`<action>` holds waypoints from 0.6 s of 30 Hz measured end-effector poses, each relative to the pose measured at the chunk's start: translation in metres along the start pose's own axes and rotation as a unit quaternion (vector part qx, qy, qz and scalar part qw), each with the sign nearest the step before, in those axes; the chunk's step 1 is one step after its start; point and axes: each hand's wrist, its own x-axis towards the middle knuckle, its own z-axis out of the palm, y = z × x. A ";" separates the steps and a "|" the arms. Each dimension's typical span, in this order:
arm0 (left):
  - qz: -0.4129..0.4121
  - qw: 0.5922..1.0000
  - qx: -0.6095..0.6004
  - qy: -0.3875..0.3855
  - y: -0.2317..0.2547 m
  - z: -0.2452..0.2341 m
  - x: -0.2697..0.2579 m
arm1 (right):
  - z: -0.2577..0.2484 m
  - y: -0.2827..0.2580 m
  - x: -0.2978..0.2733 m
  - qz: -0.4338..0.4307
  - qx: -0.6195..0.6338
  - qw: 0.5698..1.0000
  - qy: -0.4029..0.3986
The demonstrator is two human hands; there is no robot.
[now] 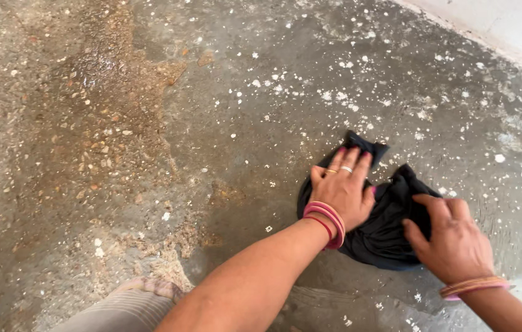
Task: The person cleans the concrete floor by hand using a damp black cloth.
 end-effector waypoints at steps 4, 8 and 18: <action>0.108 0.991 0.048 -0.061 -0.005 -0.001 -0.012 | 0.018 -0.028 0.008 -0.046 0.018 0.998 0.042; 0.154 0.973 0.110 -0.134 -0.045 -0.033 -0.010 | 0.028 -0.064 0.026 -0.077 0.063 0.994 0.034; 0.002 0.935 0.242 -0.259 -0.132 -0.147 -0.064 | 0.037 -0.202 0.040 -0.262 0.125 0.955 -0.057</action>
